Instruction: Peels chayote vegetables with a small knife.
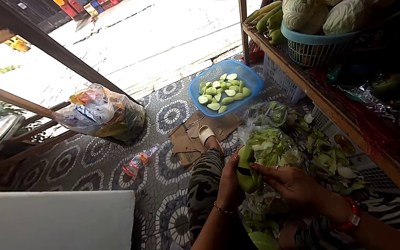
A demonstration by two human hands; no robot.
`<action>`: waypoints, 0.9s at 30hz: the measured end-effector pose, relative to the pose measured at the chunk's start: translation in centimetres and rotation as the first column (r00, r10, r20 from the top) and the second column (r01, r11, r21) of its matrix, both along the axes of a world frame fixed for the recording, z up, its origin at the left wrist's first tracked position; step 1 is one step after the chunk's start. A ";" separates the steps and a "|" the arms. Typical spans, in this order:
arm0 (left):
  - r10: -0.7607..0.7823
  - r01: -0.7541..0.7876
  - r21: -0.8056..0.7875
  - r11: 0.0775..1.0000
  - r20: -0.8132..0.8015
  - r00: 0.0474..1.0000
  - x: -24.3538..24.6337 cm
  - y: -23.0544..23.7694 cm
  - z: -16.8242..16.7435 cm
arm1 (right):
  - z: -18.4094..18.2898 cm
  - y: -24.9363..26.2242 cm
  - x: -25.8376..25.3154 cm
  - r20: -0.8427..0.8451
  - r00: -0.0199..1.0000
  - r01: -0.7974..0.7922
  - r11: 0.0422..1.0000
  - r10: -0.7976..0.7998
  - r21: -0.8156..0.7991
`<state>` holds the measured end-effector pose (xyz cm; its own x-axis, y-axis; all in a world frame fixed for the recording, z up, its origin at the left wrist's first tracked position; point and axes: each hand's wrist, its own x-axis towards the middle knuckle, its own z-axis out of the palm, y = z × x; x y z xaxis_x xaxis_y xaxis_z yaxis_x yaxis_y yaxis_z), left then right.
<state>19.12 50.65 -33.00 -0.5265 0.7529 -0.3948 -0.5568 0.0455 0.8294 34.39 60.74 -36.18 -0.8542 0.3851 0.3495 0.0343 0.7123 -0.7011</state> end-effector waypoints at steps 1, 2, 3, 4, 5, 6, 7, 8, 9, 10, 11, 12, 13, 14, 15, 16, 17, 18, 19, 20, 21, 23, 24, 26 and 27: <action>0.000 0.000 -0.003 1.000 0.005 1.000 0.0 0.0 0.1 | 0.1 0.3 0.1 0.012 0.999 -0.043 0.998 0.043 -0.055; -0.002 0.002 -0.003 1.000 0.010 1.000 0.0 0.0 0.2 | 0.3 0.5 0.2 0.026 0.996 -0.080 0.992 0.083 -0.103; -0.008 0.008 0.002 1.000 0.013 1.000 0.0 0.0 0.3 | 0.5 0.7 0.2 0.036 0.993 -0.107 0.984 0.113 -0.141; -0.014 0.014 0.010 1.000 0.016 1.000 -0.1 0.0 0.3 | 0.6 0.8 0.2 0.044 0.991 -0.120 0.980 0.129 -0.159; -0.020 0.019 0.014 1.000 0.021 1.000 -0.1 0.0 0.4 | 0.5 0.9 0.2 0.044 0.991 -0.121 0.980 0.130 -0.155; -0.022 0.022 0.014 1.000 0.027 0.999 -0.1 0.0 0.4 | 0.4 0.9 0.2 0.037 0.993 -0.109 0.986 0.114 -0.127; -0.026 0.025 0.009 1.000 0.035 0.999 -0.1 -0.1 0.3 | 0.1 0.8 0.1 0.021 0.996 -0.087 0.993 0.089 -0.083; -0.032 0.032 0.006 0.999 0.049 0.998 -0.1 -0.1 0.3 | -0.2 0.7 -0.1 0.004 0.998 -0.065 0.997 0.066 -0.039; -0.029 0.029 0.000 1.000 0.066 0.997 -0.1 -0.2 0.4 | -0.4 0.6 -0.2 -0.005 0.999 -0.050 0.999 0.050 -0.013; -0.024 0.024 -0.007 1.000 0.082 0.996 0.0 -0.2 0.5 | -0.5 0.6 -0.3 -0.010 0.999 -0.040 0.999 0.040 -0.001; -0.024 0.025 -0.011 1.000 0.091 0.996 0.0 -0.2 0.6 | -0.6 0.6 -0.3 -0.009 0.999 -0.036 0.999 0.036 -0.001; -0.032 0.033 -0.010 0.999 0.086 0.996 0.0 -0.2 0.7 | -0.5 0.6 -0.4 -0.002 0.999 -0.038 0.999 0.038 -0.012; -0.042 0.042 -0.007 0.999 0.071 0.997 0.1 -0.3 0.7 | -0.4 0.7 -0.4 0.014 0.999 -0.043 0.998 0.043 -0.040; -0.050 0.051 -0.004 0.999 0.047 0.998 0.2 -0.4 0.6 | -0.3 0.8 -0.4 0.039 0.998 -0.049 0.996 0.053 -0.079; -0.051 0.051 0.005 0.999 0.035 0.998 0.4 -0.5 0.5 | -0.3 1.0 -0.4 0.052 0.997 -0.049 0.994 0.055 -0.100; -0.046 0.046 0.014 0.999 0.040 0.998 0.6 -0.5 0.4 | -0.4 1.0 -0.5 0.057 0.997 -0.047 0.993 0.053 -0.106; -0.037 0.036 0.018 0.999 0.065 0.997 0.7 -0.5 0.3 | -0.5 1.0 -0.5 0.048 0.998 -0.040 0.994 0.045 -0.102; -0.023 0.022 0.011 1.000 0.105 0.994 0.8 -0.4 0.3 | -0.6 0.9 -0.5 0.024 0.999 -0.035 0.993 0.038 -0.112; -0.004 0.005 -0.007 1.000 0.151 0.989 0.8 -0.2 0.3 | -0.7 0.9 -0.6 0.000 0.999 -0.037 0.989 0.037 -0.144; 0.014 -0.010 -0.025 1.000 0.186 0.982 0.7 0.0 0.2 | -0.6 0.9 -0.6 -0.026 0.999 -0.050 0.977 0.046 -0.208; 0.027 -0.020 -0.033 0.999 0.199 0.980 0.5 0.2 0.2 | -0.3 1.0 -0.5 -0.048 0.997 -0.072 0.953 0.060 -0.296; 0.061 -0.058 -0.022 0.998 0.165 0.984 0.2 0.4 0.3 | 0.6 1.2 -0.3 -0.047 0.994 -0.109 0.884 0.098 -0.455; 0.068 -0.067 -0.008 0.998 0.132 0.989 0.0 0.4 0.3 | 1.0 1.5 0.0 0.009 0.991 -0.113 0.877 0.133 -0.467; 0.062 -0.064 0.025 0.998 0.068 0.996 -0.2 0.4 0.3 | 1.6 1.7 0.7 0.115 0.975 -0.137 0.920 0.191 -0.367; 0.044 -0.045 0.038 0.998 0.024 0.999 -0.2 0.3 0.2 | 1.7 1.6 0.9 0.127 0.971 -0.155 0.942 0.200 -0.298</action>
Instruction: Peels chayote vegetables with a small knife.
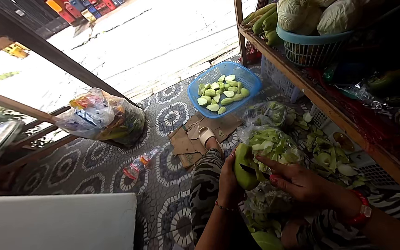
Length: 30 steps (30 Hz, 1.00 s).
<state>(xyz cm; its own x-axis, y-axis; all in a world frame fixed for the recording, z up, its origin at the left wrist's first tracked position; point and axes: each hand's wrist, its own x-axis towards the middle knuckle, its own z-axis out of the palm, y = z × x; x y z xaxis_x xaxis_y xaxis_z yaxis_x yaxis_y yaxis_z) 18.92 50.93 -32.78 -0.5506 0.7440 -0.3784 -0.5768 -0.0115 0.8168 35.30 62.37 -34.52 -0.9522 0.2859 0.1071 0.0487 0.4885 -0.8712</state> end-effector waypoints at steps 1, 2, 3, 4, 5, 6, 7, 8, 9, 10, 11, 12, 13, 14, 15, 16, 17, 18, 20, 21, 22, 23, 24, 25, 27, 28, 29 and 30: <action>-0.031 0.031 0.009 0.999 -0.040 0.999 -0.1 -0.1 -0.1 | -0.1 -0.2 0.2 -0.024 1.000 -0.003 0.998 0.005 0.068; -0.062 0.063 0.008 0.998 -0.079 0.995 -0.1 -0.3 -0.2 | -0.2 -0.4 0.3 -0.056 0.998 0.014 0.991 -0.007 0.133; -0.093 0.094 0.009 0.995 -0.111 0.989 -0.1 -0.4 -0.3 | -0.4 -0.5 0.2 -0.081 0.996 0.041 0.981 -0.026 0.191; -0.116 0.118 0.010 0.993 -0.132 0.984 -0.1 -0.5 -0.4 | -0.6 -0.6 0.2 -0.092 0.995 0.062 0.970 -0.042 0.234; -0.123 0.124 0.006 0.992 -0.139 0.983 0.0 -0.5 -0.4 | -0.8 -0.7 0.2 -0.103 0.993 0.083 0.958 -0.057 0.273; -0.125 0.126 0.000 0.992 -0.135 0.983 0.0 -0.5 -0.4 | -0.9 -0.8 0.1 -0.113 0.991 0.105 0.948 -0.074 0.302; -0.122 0.123 -0.004 0.992 -0.117 0.986 0.1 -0.5 -0.3 | -1.1 -0.8 -0.1 -0.126 0.988 0.126 0.938 -0.089 0.322; -0.118 0.118 -0.007 0.993 -0.094 0.989 0.2 -0.4 -0.3 | -1.2 -0.8 -0.2 -0.138 0.985 0.141 0.932 -0.099 0.334; -0.120 0.120 -0.007 0.993 -0.076 0.990 0.3 -0.4 -0.2 | -1.3 -0.7 -0.3 -0.149 0.983 0.150 0.928 -0.104 0.340; -0.117 0.117 -0.012 0.993 -0.057 0.991 0.5 -0.4 -0.2 | -1.5 -0.6 -0.4 -0.155 0.982 0.155 0.927 -0.107 0.342; -0.114 0.114 -0.012 0.993 -0.031 0.993 0.5 -0.4 -0.2 | -1.6 -0.5 -0.5 -0.155 0.982 0.156 0.927 -0.108 0.342; -0.114 0.114 -0.009 0.993 0.000 0.993 0.6 -0.4 -0.1 | -1.7 -0.4 -0.6 -0.165 0.980 0.165 0.921 -0.112 0.354; -0.114 0.114 -0.009 0.993 0.040 0.993 0.6 -0.4 0.0 | -2.0 -0.2 -0.7 -0.181 0.976 0.179 0.909 -0.118 0.377; -0.110 0.111 -0.013 0.994 0.083 0.991 0.7 -0.4 0.2 | -2.1 -0.1 -0.8 -0.199 0.972 0.197 0.893 -0.125 0.405; -0.107 0.110 -0.018 0.994 0.122 0.987 0.7 -0.4 0.3 | -2.2 0.0 -0.9 -0.207 0.969 0.212 0.877 -0.133 0.431; -0.099 0.104 -0.025 0.994 0.151 0.984 0.7 -0.3 0.2 | -2.3 0.1 -1.0 -0.210 0.967 0.230 0.861 -0.147 0.454; -0.084 0.089 -0.026 0.996 0.153 0.985 0.8 -0.3 0.1 | -2.4 0.0 -1.1 -0.218 0.962 0.255 0.839 -0.167 0.481; -0.062 0.066 -0.029 0.997 0.107 0.992 1.0 -0.3 0.0 | -2.6 -0.2 -1.3 -0.232 0.954 0.286 0.815 -0.191 0.504; -0.046 0.047 0.000 0.999 -0.075 0.996 1.2 -0.5 -0.6 | -2.7 -0.5 -1.6 -0.249 0.942 0.325 0.796 -0.225 0.510; -0.029 0.030 0.001 1.000 -0.122 0.992 1.2 -0.4 -0.6 | -2.5 -0.6 -1.6 -0.231 0.947 0.311 0.827 -0.225 0.468; -0.014 0.015 0.001 1.000 -0.116 0.993 1.3 -0.3 -0.6 | -2.0 -0.7 -1.5 -0.194 0.959 0.268 0.885 -0.207 0.380; -0.009 0.009 0.002 1.000 -0.064 0.998 1.2 -0.2 -0.5 | -1.3 -0.6 -1.2 -0.150 0.975 0.197 0.950 -0.164 0.243; -0.009 0.009 0.005 1.000 0.023 1.000 1.0 -0.1 -0.4 | -0.4 -0.3 -0.9 -0.110 0.989 0.101 0.993 -0.094 0.064; -0.007 0.007 -0.001 1.000 0.126 0.992 0.7 -0.1 -0.2 | 0.2 -0.1 -0.6 -0.100 0.995 0.015 0.990 -0.030 -0.143; -0.032 0.038 -0.016 0.999 0.274 0.961 0.2 -0.1 0.1 | 1.2 0.5 -0.1 -0.087 0.996 -0.022 0.904 -0.017 -0.428; -0.057 0.067 -0.020 0.998 0.318 0.946 0.1 -0.2 0.4 | 1.5 1.0 0.1 -0.040 0.997 0.046 0.886 -0.072 -0.461; -0.090 0.103 -0.018 0.995 0.354 0.931 0.0 -0.3 0.5 | 1.6 1.3 0.3 0.015 0.988 0.146 0.881 -0.156 -0.450; -0.125 0.138 -0.006 0.990 0.378 0.917 -0.1 -0.4 0.6 | 1.7 1.5 0.3 0.065 0.968 0.248 0.867 -0.244 -0.432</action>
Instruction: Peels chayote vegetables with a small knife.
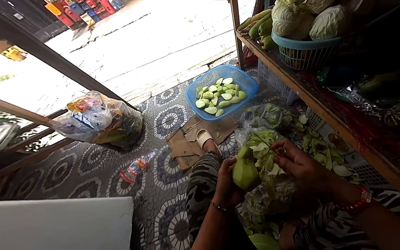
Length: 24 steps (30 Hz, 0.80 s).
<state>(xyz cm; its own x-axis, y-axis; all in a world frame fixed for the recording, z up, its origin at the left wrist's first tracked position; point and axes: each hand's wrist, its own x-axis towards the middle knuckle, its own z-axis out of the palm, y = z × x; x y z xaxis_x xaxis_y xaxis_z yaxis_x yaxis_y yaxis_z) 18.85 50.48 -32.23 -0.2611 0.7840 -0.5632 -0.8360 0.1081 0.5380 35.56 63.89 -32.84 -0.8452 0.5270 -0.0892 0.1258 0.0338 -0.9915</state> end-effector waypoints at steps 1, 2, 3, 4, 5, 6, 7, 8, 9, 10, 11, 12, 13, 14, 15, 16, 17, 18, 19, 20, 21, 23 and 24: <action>-0.015 0.015 0.006 1.000 0.021 1.000 0.0 0.0 0.0 | 0.0 0.1 -0.1 0.031 0.997 0.077 0.997 -0.076 -0.006; -0.008 0.008 -0.003 1.000 0.035 0.999 0.0 0.1 -0.1 | -0.1 0.2 -0.2 0.030 0.991 0.130 0.991 -0.129 -0.037; 0.012 -0.010 -0.026 1.000 0.048 0.999 0.1 0.3 0.0 | -0.2 0.2 -0.4 0.016 0.987 0.159 0.984 -0.158 -0.080; 0.034 -0.032 -0.046 0.998 0.059 0.998 0.1 0.4 0.0 | -0.2 0.0 -0.5 0.006 0.986 0.164 0.979 -0.164 -0.119; 0.052 -0.048 -0.064 0.997 0.057 0.997 0.1 0.6 0.0 | -0.3 -0.3 -0.7 0.010 0.986 0.165 0.975 -0.166 -0.147; 0.060 -0.056 -0.078 0.995 0.048 0.997 0.1 0.7 0.0 | -0.3 -0.6 -0.9 0.031 0.985 0.173 0.973 -0.170 -0.152; 0.055 -0.052 -0.084 0.995 0.038 0.998 0.2 0.7 0.0 | -0.2 -1.0 -1.1 0.059 0.982 0.186 0.971 -0.179 -0.151; 0.046 -0.044 -0.078 0.996 0.028 0.999 0.2 0.6 0.0 | -0.2 -1.4 -1.3 0.078 0.978 0.202 0.967 -0.192 -0.153; 0.038 -0.037 -0.068 0.997 0.016 0.999 0.2 0.6 -0.1 | -0.1 -1.6 -1.5 0.085 0.976 0.213 0.964 -0.202 -0.160; 0.033 -0.033 -0.063 0.997 0.005 0.999 0.2 0.5 -0.2 | 0.0 -1.7 -1.6 0.085 0.974 0.221 0.961 -0.209 -0.166; 0.036 -0.036 -0.068 0.997 -0.003 0.999 0.2 0.6 -0.2 | 0.0 -1.8 -1.6 0.078 0.973 0.226 0.961 -0.216 -0.161; 0.042 -0.042 -0.074 0.996 -0.006 0.999 0.2 0.6 -0.2 | 0.0 -1.9 -1.6 0.063 0.973 0.230 0.962 -0.223 -0.150; 0.047 -0.047 -0.075 0.996 -0.006 0.999 0.1 0.6 -0.1 | 0.0 -1.9 -1.7 0.049 0.974 0.227 0.965 -0.222 -0.131; 0.052 -0.052 -0.076 0.996 -0.005 0.999 0.1 0.6 -0.1 | -0.1 -2.0 -1.7 0.039 0.975 0.220 0.970 -0.217 -0.108; 0.054 -0.054 -0.077 0.996 -0.005 0.999 0.1 0.6 -0.1 | -0.2 -2.0 -1.7 0.035 0.977 0.214 0.973 -0.212 -0.083; 0.054 -0.054 -0.078 0.996 -0.006 0.999 0.1 0.6 0.0 | -0.3 -2.1 -1.8 0.036 0.977 0.210 0.976 -0.208 -0.064; 0.050 -0.050 -0.080 0.996 -0.007 0.999 0.1 0.6 0.0 | -0.4 -2.1 -1.8 0.037 0.978 0.208 0.977 -0.206 -0.043; 0.044 -0.045 -0.082 0.996 -0.011 0.999 0.0 0.6 0.0 | -0.5 -2.0 -1.8 0.041 0.978 0.205 0.979 -0.204 -0.013; 0.041 -0.042 -0.084 0.996 -0.017 0.999 0.1 0.6 0.0 | -0.7 -2.0 -1.7 0.046 0.978 0.200 0.979 -0.202 0.036; 0.039 -0.041 -0.086 0.995 -0.022 0.999 0.1 0.6 0.0 | -1.0 -2.0 -1.7 0.055 0.978 0.196 0.975 -0.203 0.102; 0.035 -0.037 -0.086 0.996 -0.028 0.999 0.0 0.5 0.0 | -1.4 -2.0 -1.6 0.068 0.976 0.195 0.966 -0.209 0.170; 0.028 -0.031 -0.076 0.997 -0.045 0.999 -0.1 0.5 -0.1 | -1.6 -2.2 -1.6 0.119 0.971 0.173 0.949 -0.209 0.262; 0.030 -0.034 -0.073 0.997 -0.055 0.998 -0.1 0.5 -0.2 | -1.5 -2.3 -1.6 0.144 0.967 0.159 0.942 -0.208 0.296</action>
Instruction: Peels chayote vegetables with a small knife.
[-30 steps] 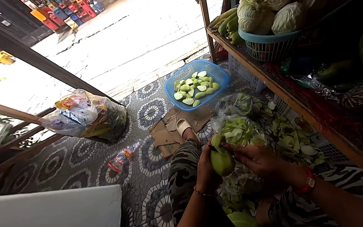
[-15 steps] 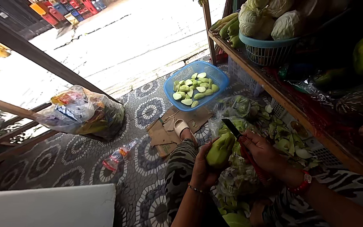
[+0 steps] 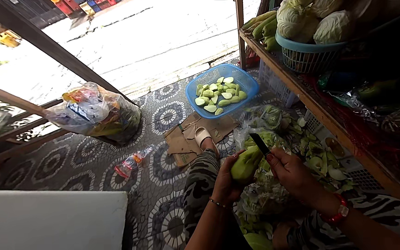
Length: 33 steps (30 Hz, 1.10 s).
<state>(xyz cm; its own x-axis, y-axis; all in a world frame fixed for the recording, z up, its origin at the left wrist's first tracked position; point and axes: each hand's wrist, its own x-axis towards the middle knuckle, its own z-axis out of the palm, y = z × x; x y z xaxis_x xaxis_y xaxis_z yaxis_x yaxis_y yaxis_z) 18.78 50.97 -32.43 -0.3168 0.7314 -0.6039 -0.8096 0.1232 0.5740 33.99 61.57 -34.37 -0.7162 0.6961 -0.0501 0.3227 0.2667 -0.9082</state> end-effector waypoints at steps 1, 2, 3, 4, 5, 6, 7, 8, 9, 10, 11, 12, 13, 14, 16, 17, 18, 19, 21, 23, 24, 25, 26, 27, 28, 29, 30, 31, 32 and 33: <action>0.004 -0.004 -0.003 1.000 -0.012 1.000 0.0 0.0 0.0 | 0.0 -0.1 0.0 0.025 1.000 -0.005 1.000 0.005 0.019; 0.007 -0.008 -0.005 1.000 -0.027 1.000 0.1 0.0 0.0 | 0.1 -0.3 0.0 0.037 0.999 -0.008 1.000 0.007 0.028; 0.008 -0.008 -0.007 1.000 -0.041 0.999 0.1 0.0 0.0 | 0.1 -0.3 0.0 0.040 0.999 -0.011 1.000 0.010 0.027; 0.008 -0.009 -0.009 1.000 -0.051 0.999 0.1 0.0 0.0 | 0.1 -0.4 0.0 0.038 0.999 -0.018 1.000 0.017 0.017; 0.007 -0.008 -0.009 1.000 -0.060 0.998 0.0 0.0 0.0 | 0.2 -0.3 0.1 0.040 0.999 -0.034 0.999 0.034 0.001; 0.005 -0.005 -0.009 1.000 -0.067 0.998 -0.1 0.0 0.0 | 0.4 -0.2 0.2 0.046 0.998 -0.052 0.999 0.052 -0.007; 0.000 0.000 -0.009 1.000 -0.078 0.997 -0.2 -0.1 0.0 | 0.6 0.0 0.3 0.059 0.996 -0.070 0.998 0.070 -0.004; -0.005 0.005 -0.007 1.000 -0.089 0.996 -0.3 -0.1 -0.1 | 0.8 0.2 0.5 0.078 0.993 -0.091 0.996 0.091 0.005; -0.010 0.010 -0.004 1.000 -0.102 0.995 -0.2 -0.2 -0.1 | 0.9 0.4 0.6 0.097 0.990 -0.107 0.994 0.105 0.011; -0.017 0.017 -0.004 1.000 -0.112 0.994 0.0 -0.2 -0.2 | 1.0 0.4 0.7 0.110 0.989 -0.106 0.994 0.104 0.018; -0.023 0.022 -0.010 1.000 -0.116 0.993 0.4 -0.1 -0.3 | 0.9 0.3 0.6 0.110 0.990 -0.089 0.996 0.085 0.030; -0.036 0.034 -0.018 0.999 -0.114 0.993 0.9 0.0 -0.3 | 0.7 0.1 0.4 0.096 0.994 -0.059 0.997 0.055 0.041; -0.043 0.040 -0.028 0.999 -0.105 0.994 1.3 0.0 -0.3 | 0.6 -0.1 0.2 0.080 0.996 -0.037 0.998 0.034 0.041; -0.040 0.036 -0.037 0.999 -0.101 0.994 1.4 0.1 -0.3 | 0.5 -0.2 0.0 0.084 0.996 -0.041 0.998 0.038 0.039; 0.008 -0.013 -0.040 0.999 -0.125 0.992 1.1 0.4 -0.1 | 0.9 -0.3 0.1 0.139 0.984 -0.110 0.994 0.108 0.010; 0.032 -0.036 -0.028 0.999 -0.150 0.988 0.6 0.5 0.2 | 1.1 -0.5 0.2 0.161 0.977 -0.145 0.990 0.143 -0.001; 0.043 -0.046 -0.010 0.999 -0.177 0.983 0.1 0.4 0.3 | 1.1 -0.6 0.3 0.165 0.973 -0.163 0.987 0.163 -0.012; 0.039 -0.039 0.005 0.999 -0.203 0.978 -0.2 0.4 0.4 | 1.1 -0.6 0.3 0.161 0.971 -0.172 0.985 0.175 -0.034; -0.013 0.020 0.023 1.000 -0.261 0.965 -0.4 0.1 0.2 | 1.2 -0.2 0.5 0.129 0.977 -0.162 0.983 0.173 -0.087; -0.101 0.113 0.019 0.993 -0.317 0.943 -0.2 -0.1 -0.3 | 1.7 0.4 0.8 0.096 0.983 -0.141 0.982 0.154 -0.126; -0.139 0.151 0.011 0.988 -0.330 0.934 -0.1 -0.2 -0.5 | 2.0 0.7 1.0 0.096 0.983 -0.143 0.980 0.157 -0.136; -0.160 0.171 0.001 0.985 -0.340 0.927 0.1 -0.3 -0.6 | 2.3 0.8 1.1 0.109 0.980 -0.153 0.978 0.169 -0.139; -0.164 0.173 -0.005 0.985 -0.347 0.924 0.1 -0.3 -0.6 | 2.4 0.9 1.2 0.134 0.973 -0.170 0.977 0.188 -0.131; -0.154 0.160 -0.012 0.987 -0.350 0.924 0.1 -0.3 -0.5 | 2.5 0.9 1.2 0.170 0.963 -0.192 0.976 0.208 -0.108; -0.149 0.152 -0.019 0.988 -0.353 0.924 0.0 -0.3 -0.4 | 2.5 0.6 1.2 0.203 0.954 -0.209 0.975 0.221 -0.081; -0.151 0.151 -0.028 0.988 -0.356 0.922 0.0 -0.3 -0.2 | 2.5 0.4 1.1 0.224 0.948 -0.221 0.974 0.228 -0.052; -0.148 0.144 -0.038 0.989 -0.365 0.919 0.0 -0.3 -0.1 | 2.4 0.2 1.1 0.235 0.945 -0.228 0.973 0.230 -0.033; -0.150 0.148 -0.034 0.988 -0.374 0.915 0.0 -0.4 -0.1 | 2.4 0.2 1.1 0.245 0.941 -0.237 0.971 0.236 -0.024; -0.150 0.152 -0.028 0.988 -0.395 0.906 0.0 -0.4 -0.2 | 2.5 0.2 1.2 0.261 0.934 -0.249 0.968 0.245 -0.019; -0.153 0.160 -0.020 0.987 -0.422 0.893 0.1 -0.4 -0.4 | 2.5 0.2 1.2 0.286 0.924 -0.261 0.965 0.255 -0.018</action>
